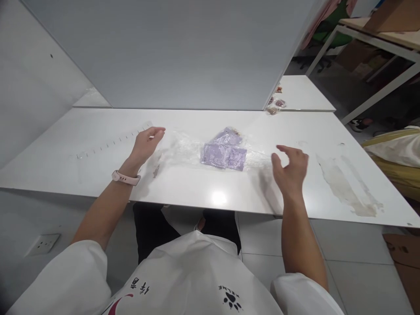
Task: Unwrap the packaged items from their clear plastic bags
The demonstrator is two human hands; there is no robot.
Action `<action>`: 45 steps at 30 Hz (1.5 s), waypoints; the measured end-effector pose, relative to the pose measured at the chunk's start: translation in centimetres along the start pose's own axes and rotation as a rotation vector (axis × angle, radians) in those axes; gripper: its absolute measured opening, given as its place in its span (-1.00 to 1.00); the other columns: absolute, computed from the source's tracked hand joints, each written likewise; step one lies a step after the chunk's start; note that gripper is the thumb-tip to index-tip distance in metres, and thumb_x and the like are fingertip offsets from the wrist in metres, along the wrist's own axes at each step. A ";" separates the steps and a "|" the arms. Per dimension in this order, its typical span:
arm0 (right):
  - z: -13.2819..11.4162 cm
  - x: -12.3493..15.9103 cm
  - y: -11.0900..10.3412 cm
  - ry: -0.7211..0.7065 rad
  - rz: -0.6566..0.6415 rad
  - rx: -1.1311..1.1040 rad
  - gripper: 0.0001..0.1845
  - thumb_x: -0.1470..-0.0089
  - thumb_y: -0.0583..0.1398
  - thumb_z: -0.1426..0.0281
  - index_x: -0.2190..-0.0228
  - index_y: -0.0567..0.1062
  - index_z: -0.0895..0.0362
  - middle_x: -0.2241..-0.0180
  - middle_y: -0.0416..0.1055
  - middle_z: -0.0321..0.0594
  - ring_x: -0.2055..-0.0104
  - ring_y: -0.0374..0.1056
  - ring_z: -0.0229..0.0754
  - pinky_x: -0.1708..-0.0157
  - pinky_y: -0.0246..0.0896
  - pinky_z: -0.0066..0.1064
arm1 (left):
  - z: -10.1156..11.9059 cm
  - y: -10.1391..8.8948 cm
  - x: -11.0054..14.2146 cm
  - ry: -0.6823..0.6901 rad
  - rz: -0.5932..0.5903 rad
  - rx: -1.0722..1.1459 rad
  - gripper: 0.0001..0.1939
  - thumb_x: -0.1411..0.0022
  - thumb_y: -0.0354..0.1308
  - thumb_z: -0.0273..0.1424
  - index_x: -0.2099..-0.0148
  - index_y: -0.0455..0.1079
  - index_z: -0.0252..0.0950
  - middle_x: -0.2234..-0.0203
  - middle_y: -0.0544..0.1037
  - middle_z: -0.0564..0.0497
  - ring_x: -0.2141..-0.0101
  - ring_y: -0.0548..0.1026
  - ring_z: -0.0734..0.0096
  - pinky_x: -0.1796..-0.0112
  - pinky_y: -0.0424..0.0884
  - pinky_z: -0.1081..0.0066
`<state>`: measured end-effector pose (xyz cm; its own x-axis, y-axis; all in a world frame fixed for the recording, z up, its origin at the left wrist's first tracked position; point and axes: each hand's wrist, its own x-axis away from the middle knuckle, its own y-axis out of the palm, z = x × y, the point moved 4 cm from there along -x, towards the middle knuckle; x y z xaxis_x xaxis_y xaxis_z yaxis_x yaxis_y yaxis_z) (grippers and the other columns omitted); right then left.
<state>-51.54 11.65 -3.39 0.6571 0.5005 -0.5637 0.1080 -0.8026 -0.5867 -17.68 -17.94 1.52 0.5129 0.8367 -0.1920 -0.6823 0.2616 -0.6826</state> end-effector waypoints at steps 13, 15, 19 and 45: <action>-4.9 -2.1 9.2 -0.270 -0.597 0.184 -0.55 -0.03 0.27 0.13 0.07 0.52 0.06 0.27 0.49 -0.10 0.11 0.29 0.13 0.06 0.01 -0.06 | 2.0 10.5 -2.1 0.113 -0.246 -0.299 -0.32 -0.14 0.25 -0.47 -0.30 0.22 -0.20 0.23 0.59 -0.03 0.06 0.46 0.12 -0.07 0.19 0.07; -6.4 -0.8 7.3 -0.365 -0.492 0.154 -0.78 -0.14 0.21 0.23 0.22 0.54 0.06 0.32 0.46 -0.12 0.17 0.30 0.05 0.11 0.03 -0.12 | 2.4 9.3 -0.8 0.183 -0.126 -0.228 -0.62 -0.21 0.15 -0.48 -0.09 0.41 -0.19 0.33 0.57 0.04 0.17 0.48 0.24 -0.09 0.17 0.11; -9.3 4.1 3.6 -0.564 -0.426 0.167 -0.79 -0.28 0.09 0.42 0.27 0.55 0.07 0.28 0.49 -0.11 0.19 0.32 -0.04 0.14 0.09 -0.18 | 3.0 5.7 3.6 0.421 -0.026 -0.257 -0.82 -0.19 0.06 -0.54 0.29 0.45 -0.19 0.36 0.54 0.03 0.18 0.45 0.26 -0.15 0.12 0.09; -13.8 7.1 -0.3 -0.389 -1.277 -0.361 -0.66 -0.35 0.03 0.17 0.16 0.57 -0.03 0.21 0.55 -0.19 0.22 0.44 -0.12 0.23 0.30 -0.29 | 5.7 7.9 16.8 0.770 -0.366 -0.432 -0.79 -0.30 0.13 -0.53 0.06 0.45 -0.20 0.04 0.51 -0.08 -0.05 0.41 0.13 -0.30 -0.18 -0.28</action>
<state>-36.64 10.97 0.84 -0.2848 0.9547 0.0860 0.6962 0.2677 -0.6660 -17.42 0.92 -3.02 0.9634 0.1514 -0.2214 -0.2396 0.1146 -0.9641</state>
